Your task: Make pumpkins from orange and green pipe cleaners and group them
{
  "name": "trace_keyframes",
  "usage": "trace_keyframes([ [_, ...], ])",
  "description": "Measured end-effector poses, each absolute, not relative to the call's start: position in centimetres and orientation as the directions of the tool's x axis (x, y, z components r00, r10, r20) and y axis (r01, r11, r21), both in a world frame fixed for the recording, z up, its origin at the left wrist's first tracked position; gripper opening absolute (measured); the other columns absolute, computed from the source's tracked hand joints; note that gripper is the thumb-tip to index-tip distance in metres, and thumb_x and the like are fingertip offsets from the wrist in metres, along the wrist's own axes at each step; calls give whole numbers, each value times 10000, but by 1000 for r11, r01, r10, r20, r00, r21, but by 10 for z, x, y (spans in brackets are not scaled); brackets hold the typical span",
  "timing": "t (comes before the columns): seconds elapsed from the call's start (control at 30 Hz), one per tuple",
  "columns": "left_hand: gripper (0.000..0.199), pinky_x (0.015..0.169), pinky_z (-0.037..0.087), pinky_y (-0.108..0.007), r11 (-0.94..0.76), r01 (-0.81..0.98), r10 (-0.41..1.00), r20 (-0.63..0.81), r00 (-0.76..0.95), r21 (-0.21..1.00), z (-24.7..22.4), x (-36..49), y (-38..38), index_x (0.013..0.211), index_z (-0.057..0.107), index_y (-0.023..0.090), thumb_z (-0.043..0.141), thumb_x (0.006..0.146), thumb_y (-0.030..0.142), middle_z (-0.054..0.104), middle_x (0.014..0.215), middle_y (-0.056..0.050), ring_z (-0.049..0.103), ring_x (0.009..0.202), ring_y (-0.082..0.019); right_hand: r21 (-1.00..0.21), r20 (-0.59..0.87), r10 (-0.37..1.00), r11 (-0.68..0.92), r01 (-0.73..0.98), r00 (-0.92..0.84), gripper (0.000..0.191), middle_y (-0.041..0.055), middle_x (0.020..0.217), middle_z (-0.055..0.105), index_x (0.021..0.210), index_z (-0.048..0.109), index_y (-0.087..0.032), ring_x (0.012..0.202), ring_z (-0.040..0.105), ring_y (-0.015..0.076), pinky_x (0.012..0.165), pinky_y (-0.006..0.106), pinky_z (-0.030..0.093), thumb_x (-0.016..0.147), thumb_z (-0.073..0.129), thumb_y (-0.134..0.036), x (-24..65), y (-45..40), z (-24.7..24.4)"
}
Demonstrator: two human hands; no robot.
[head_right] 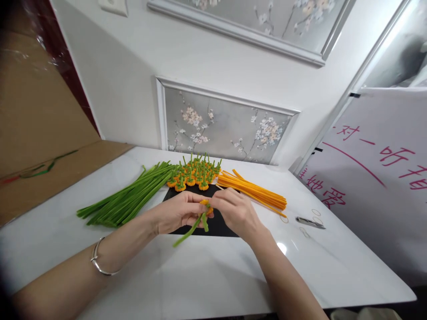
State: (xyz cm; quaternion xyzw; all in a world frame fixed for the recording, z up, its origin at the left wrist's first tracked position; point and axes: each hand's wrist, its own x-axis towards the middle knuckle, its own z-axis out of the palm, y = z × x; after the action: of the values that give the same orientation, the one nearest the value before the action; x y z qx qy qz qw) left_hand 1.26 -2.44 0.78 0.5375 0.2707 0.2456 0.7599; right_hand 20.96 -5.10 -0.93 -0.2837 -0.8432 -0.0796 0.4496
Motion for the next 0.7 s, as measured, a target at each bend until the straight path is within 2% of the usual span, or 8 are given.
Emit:
trace_keyframes([
  [0.03,189,672,547,-228,222,-73,717,-112,688,972,7,14,-25,918,719,115,650,744,141,674,805,-50,633,629,-97,-280,783,523,780,560,-337,134,58,856,664,914,633,-209,710,623,159,623,294,516,914,507,-165,209,-51,-10],
  [0.1,190,661,529,-234,21,-15,807,-8,591,1000,4,17,-26,922,714,132,617,762,166,659,790,-26,613,626,-100,-582,635,751,619,527,-181,138,18,704,631,878,609,-198,533,579,123,500,249,482,928,495,-257,207,-52,-10],
  [0.17,208,623,497,-225,-206,98,847,128,516,974,-2,19,-25,930,708,131,576,779,187,633,716,-3,578,603,-106,-738,456,878,463,491,-142,204,-22,581,576,829,587,-196,432,524,103,429,222,437,929,481,-340,203,-54,-9],
  [0.23,251,562,442,-206,-385,234,847,241,473,893,-7,19,-24,960,707,126,538,790,199,586,632,23,525,562,-105,-766,378,914,400,504,-151,235,-36,532,554,779,574,-199,424,514,104,423,214,418,911,495,-377,199,-55,-8],
  [0.3,303,517,386,-192,-500,347,831,327,449,794,-11,20,-25,1019,701,128,509,795,198,549,594,39,475,536,-98,-751,370,916,392,531,-153,223,-42,512,548,739,567,-201,424,502,103,426,213,400,888,522,-361,195,-56,-7],
  [0.47,324,565,379,-194,-642,452,763,460,453,620,-8,22,-30,1018,703,135,476,788,146,626,721,8,506,596,-100,-833,290,948,317,454,-131,167,-45,513,529,705,546,-195,431,484,99,426,213,387,837,545,-296,191,-53,-9],
  [0.6,274,576,378,-205,-664,460,745,469,475,590,-6,24,-31,920,711,136,471,790,135,625,724,-1,511,609,-104,-916,178,969,227,330,-173,172,-52,506,497,716,532,-188,415,453,96,408,215,386,821,555,-321,192,-50,-12],
  [0.7,213,535,378,-200,-596,421,789,399,468,684,-5,24,-30,829,708,139,503,773,151,569,628,24,477,554,-95,-843,267,945,325,429,-189,114,-42,544,517,734,557,-183,461,479,101,449,217,389,833,525,-228,192,-52,-12],
])
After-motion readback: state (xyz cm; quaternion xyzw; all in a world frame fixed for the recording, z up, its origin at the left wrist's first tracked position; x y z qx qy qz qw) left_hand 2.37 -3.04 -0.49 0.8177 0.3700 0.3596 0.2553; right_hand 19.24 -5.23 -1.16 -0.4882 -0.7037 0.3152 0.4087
